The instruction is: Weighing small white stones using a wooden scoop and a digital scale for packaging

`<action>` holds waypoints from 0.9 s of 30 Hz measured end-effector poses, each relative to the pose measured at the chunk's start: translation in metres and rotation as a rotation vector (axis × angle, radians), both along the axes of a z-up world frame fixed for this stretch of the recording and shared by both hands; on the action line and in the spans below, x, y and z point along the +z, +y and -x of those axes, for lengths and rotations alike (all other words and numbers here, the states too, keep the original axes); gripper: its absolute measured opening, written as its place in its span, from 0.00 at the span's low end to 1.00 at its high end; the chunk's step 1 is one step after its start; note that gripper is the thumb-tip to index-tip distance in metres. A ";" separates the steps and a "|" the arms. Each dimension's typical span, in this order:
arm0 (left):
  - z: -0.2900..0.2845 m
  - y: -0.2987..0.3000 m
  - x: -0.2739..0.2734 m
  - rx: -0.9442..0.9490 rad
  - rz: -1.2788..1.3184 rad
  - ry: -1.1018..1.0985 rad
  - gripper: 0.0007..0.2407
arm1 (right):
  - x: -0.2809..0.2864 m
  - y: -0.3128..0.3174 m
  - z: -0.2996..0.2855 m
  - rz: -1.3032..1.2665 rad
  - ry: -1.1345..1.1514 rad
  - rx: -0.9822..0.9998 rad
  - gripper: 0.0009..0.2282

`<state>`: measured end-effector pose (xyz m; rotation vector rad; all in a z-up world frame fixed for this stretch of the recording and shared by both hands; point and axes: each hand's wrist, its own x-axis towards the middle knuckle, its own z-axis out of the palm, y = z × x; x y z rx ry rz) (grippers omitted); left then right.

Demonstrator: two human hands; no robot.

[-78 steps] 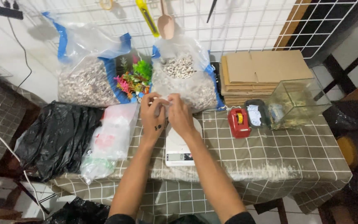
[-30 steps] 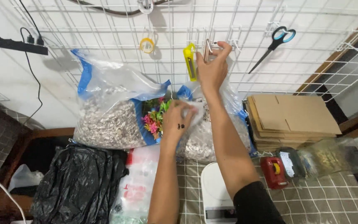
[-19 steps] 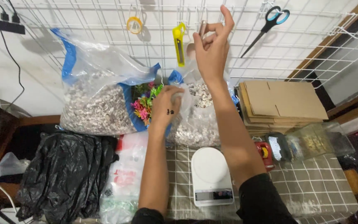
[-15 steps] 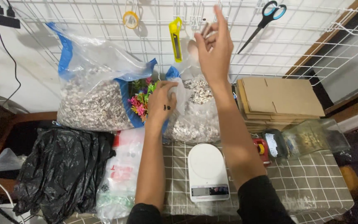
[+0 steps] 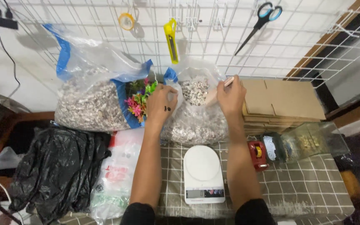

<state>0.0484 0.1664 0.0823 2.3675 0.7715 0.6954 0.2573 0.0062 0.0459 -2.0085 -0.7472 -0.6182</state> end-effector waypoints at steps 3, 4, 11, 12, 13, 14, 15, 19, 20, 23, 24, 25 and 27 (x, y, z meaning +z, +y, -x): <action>-0.004 -0.006 -0.002 0.030 -0.009 0.021 0.07 | -0.005 0.015 0.022 -0.194 0.048 -0.039 0.11; -0.005 -0.005 -0.004 0.033 -0.007 0.028 0.07 | -0.016 0.021 0.025 -0.192 0.055 -0.037 0.11; -0.009 -0.006 -0.008 0.024 0.074 0.189 0.17 | -0.058 0.038 0.006 -0.454 0.669 0.236 0.06; -0.009 -0.011 -0.006 0.020 0.092 0.227 0.19 | -0.065 0.040 0.000 -0.505 0.710 0.241 0.06; -0.009 -0.013 -0.006 0.025 0.095 0.231 0.19 | -0.060 0.038 0.005 -0.502 0.715 0.244 0.06; -0.012 -0.015 -0.004 0.027 0.080 0.157 0.17 | -0.053 0.036 0.009 -0.574 0.726 0.240 0.06; -0.014 -0.016 -0.002 0.028 0.065 0.083 0.16 | -0.046 0.034 0.011 -0.646 0.737 0.236 0.06; -0.026 -0.005 -0.026 0.041 0.074 -0.026 0.11 | -0.049 0.029 -0.009 -0.789 0.763 0.236 0.07; -0.025 -0.005 -0.029 0.037 0.050 -0.041 0.08 | -0.036 0.024 -0.005 -0.815 0.772 0.265 0.07; -0.025 -0.008 -0.038 0.001 0.016 -0.057 0.07 | -0.022 0.016 -0.001 -0.864 0.774 0.298 0.06; -0.028 -0.007 -0.038 -0.036 -0.003 -0.063 0.08 | -0.019 0.017 -0.004 -0.899 0.759 0.304 0.07; -0.030 -0.005 -0.040 -0.035 -0.006 -0.066 0.08 | -0.015 0.019 -0.002 -0.901 0.756 0.307 0.07; -0.035 -0.005 -0.046 -0.087 0.086 -0.026 0.11 | -0.011 0.018 0.001 -0.950 0.755 0.346 0.06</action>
